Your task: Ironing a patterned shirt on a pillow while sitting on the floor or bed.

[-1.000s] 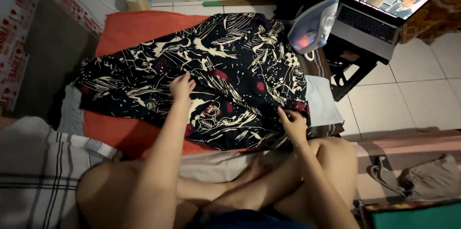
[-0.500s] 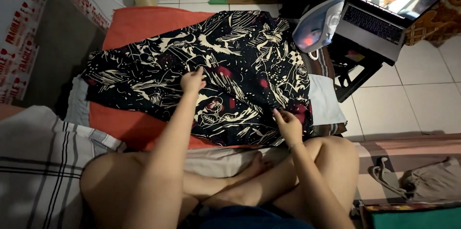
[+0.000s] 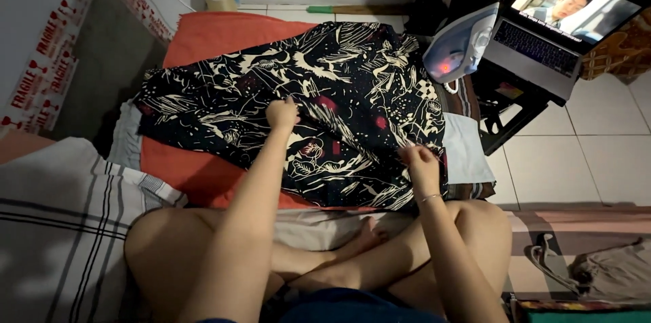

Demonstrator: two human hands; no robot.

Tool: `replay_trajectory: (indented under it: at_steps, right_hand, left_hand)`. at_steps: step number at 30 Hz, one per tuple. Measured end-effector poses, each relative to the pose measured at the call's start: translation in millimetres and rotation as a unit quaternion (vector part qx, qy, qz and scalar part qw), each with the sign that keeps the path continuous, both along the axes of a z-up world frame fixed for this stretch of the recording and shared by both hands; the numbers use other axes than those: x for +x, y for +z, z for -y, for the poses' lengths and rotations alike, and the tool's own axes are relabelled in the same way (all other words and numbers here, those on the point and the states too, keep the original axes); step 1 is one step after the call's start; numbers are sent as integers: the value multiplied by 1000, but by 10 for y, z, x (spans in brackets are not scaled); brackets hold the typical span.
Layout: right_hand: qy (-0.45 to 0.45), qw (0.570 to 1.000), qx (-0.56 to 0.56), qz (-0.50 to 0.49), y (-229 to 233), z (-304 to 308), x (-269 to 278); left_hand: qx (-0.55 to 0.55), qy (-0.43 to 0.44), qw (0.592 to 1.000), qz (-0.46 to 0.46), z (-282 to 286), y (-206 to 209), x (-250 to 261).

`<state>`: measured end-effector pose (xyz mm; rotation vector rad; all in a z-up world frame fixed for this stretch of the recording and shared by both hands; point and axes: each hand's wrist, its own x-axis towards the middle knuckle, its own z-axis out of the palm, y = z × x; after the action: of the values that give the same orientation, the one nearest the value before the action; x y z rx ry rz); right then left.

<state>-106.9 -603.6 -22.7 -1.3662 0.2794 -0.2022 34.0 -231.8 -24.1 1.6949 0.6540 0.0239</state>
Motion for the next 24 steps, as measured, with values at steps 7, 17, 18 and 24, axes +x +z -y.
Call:
replay_trajectory:
  at_steps: [7, 17, 18, 24]
  right_hand:
    - [53, 952, 247, -175, -766, 192, 134]
    - [122, 928, 274, -221, 25, -222, 175]
    - [123, 929, 273, -219, 171, -217, 189]
    - [48, 959, 108, -257, 190, -143, 56]
  left_hand:
    - [144, -22, 986, 87, 20, 161, -121]
    - [-273, 56, 959, 46, 118, 225, -162]
    - [-273, 56, 959, 49, 105, 274, -130]
    - [-404, 42, 908, 102, 14, -42, -25]
